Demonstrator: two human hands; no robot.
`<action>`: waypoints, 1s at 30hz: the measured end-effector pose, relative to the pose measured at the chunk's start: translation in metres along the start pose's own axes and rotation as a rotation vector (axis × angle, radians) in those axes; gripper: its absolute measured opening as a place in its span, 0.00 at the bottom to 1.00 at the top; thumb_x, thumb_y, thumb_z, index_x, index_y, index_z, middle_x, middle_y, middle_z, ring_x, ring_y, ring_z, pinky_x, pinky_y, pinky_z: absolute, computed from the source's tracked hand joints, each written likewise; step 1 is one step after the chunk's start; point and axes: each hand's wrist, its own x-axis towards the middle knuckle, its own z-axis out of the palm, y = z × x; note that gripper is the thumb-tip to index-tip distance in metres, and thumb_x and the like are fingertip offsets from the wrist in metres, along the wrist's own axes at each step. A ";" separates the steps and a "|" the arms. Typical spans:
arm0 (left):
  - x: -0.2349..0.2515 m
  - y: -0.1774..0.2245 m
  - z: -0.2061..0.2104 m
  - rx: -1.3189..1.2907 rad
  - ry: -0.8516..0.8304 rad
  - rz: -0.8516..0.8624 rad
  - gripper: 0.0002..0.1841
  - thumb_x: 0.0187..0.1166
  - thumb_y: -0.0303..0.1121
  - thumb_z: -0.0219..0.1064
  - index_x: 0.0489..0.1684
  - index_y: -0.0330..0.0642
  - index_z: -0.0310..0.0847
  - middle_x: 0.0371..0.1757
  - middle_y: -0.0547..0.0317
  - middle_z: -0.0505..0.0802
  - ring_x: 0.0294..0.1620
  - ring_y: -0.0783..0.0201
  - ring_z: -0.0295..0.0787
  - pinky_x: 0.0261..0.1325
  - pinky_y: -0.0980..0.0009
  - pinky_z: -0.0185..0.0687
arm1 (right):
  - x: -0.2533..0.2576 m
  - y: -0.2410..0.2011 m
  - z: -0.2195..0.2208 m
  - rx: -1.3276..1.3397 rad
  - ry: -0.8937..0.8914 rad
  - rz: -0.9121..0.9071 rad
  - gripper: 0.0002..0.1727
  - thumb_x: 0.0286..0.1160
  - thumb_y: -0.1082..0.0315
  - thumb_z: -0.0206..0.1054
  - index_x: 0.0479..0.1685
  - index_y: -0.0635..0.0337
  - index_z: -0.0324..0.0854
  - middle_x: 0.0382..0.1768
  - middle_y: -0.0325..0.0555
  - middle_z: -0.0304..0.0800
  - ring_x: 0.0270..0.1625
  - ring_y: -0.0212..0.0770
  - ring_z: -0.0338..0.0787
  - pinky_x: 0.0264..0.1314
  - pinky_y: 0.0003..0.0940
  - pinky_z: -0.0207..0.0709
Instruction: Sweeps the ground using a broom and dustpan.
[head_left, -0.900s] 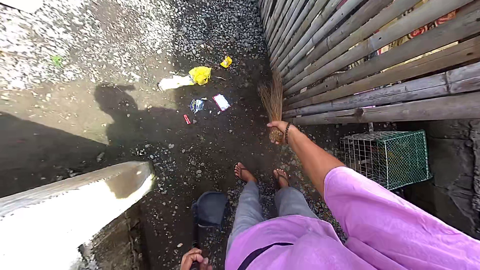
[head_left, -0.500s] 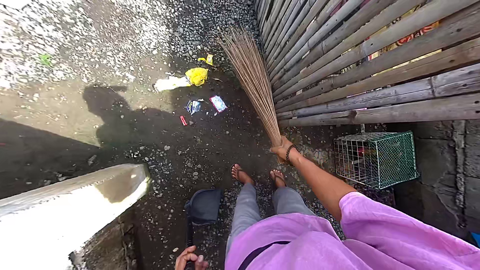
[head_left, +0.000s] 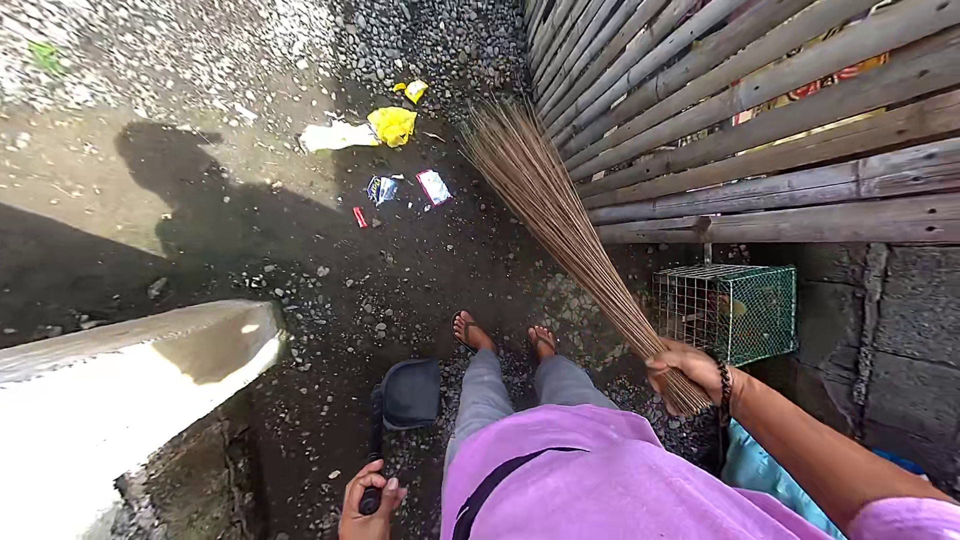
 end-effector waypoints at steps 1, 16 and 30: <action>0.001 0.000 0.000 0.004 -0.005 -0.011 0.11 0.65 0.13 0.70 0.41 0.27 0.74 0.71 0.41 0.80 0.35 0.65 0.95 0.37 0.67 0.96 | -0.024 0.020 0.006 0.073 -0.009 0.051 0.20 0.81 0.58 0.53 0.67 0.57 0.70 0.20 0.48 0.84 0.15 0.45 0.86 0.16 0.42 0.84; -0.008 0.011 -0.006 -0.004 -0.047 -0.025 0.11 0.64 0.12 0.68 0.39 0.28 0.72 0.70 0.44 0.80 0.35 0.65 0.95 0.39 0.65 0.97 | 0.139 -0.122 0.203 0.056 -0.474 -0.179 0.13 0.82 0.61 0.61 0.57 0.58 0.71 0.22 0.45 0.84 0.17 0.39 0.85 0.16 0.33 0.81; -0.011 0.010 0.004 0.049 0.006 0.040 0.09 0.66 0.14 0.69 0.38 0.26 0.73 0.72 0.40 0.78 0.38 0.65 0.95 0.40 0.67 0.97 | 0.069 -0.070 0.216 0.282 -0.113 -0.328 0.31 0.68 0.69 0.73 0.70 0.66 0.64 0.37 0.50 0.84 0.31 0.41 0.88 0.35 0.38 0.86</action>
